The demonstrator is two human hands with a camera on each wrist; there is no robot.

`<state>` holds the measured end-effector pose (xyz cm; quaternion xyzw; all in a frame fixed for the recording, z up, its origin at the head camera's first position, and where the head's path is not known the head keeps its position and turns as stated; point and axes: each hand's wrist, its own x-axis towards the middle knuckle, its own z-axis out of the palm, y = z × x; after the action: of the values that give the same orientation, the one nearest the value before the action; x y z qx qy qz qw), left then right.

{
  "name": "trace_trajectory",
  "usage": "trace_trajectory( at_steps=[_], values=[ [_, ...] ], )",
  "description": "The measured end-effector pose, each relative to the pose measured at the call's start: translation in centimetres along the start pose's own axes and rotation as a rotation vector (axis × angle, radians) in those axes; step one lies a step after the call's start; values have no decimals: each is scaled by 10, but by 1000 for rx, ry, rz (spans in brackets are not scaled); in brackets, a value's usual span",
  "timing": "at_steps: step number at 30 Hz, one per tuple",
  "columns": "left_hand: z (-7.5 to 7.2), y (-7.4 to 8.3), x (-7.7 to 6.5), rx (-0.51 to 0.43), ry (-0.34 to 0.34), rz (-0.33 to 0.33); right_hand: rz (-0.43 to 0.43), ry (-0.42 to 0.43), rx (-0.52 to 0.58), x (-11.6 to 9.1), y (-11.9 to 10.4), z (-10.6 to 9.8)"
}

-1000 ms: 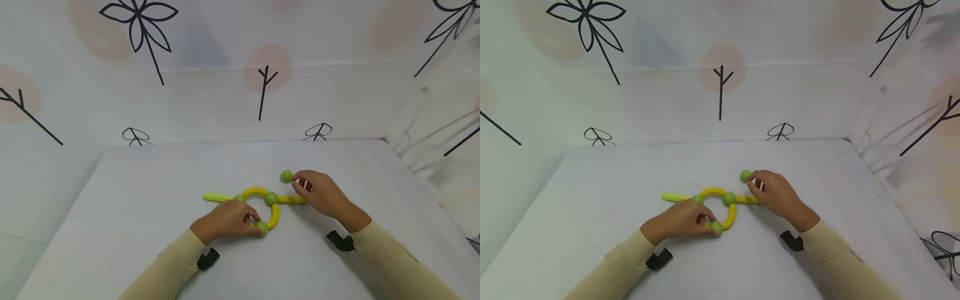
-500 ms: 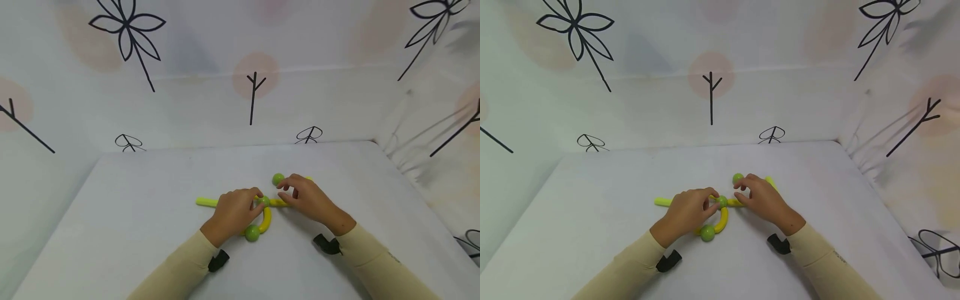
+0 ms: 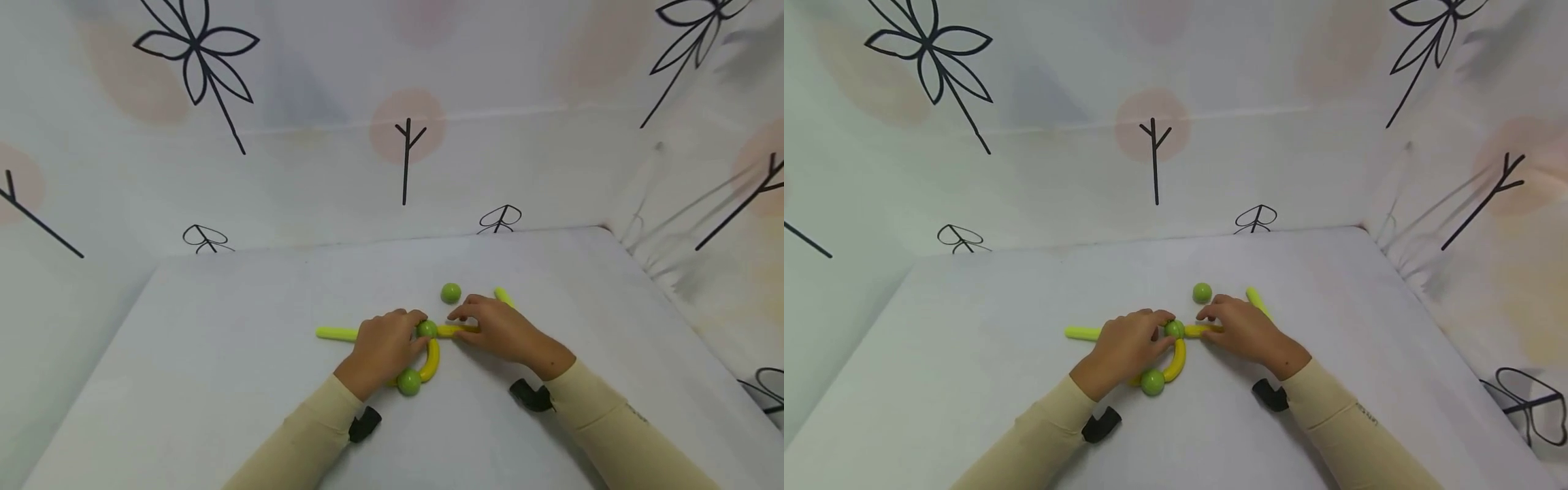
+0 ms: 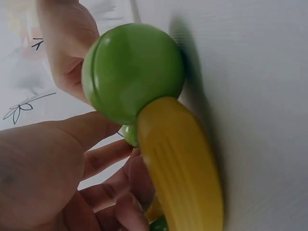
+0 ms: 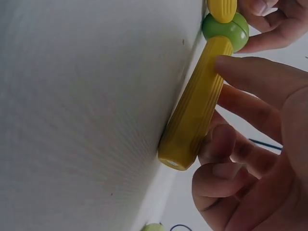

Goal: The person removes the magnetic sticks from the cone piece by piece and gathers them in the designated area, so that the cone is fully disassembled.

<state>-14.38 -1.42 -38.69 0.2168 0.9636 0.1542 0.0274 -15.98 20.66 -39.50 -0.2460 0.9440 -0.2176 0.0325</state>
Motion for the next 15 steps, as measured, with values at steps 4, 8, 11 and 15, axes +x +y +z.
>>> trace_trajectory(
  at_steps=[4,8,11,15],
  values=[
    [2,-1,2,5,9,16,-9,-41,-11,1,0,1],
    [2,-2,2,15,12,39,-10,-81,-8,1,0,3],
    [2,-3,2,9,16,52,-11,-88,-11,1,0,4],
    [2,-5,2,-11,16,55,-11,-93,-6,1,-2,6]
  ],
)
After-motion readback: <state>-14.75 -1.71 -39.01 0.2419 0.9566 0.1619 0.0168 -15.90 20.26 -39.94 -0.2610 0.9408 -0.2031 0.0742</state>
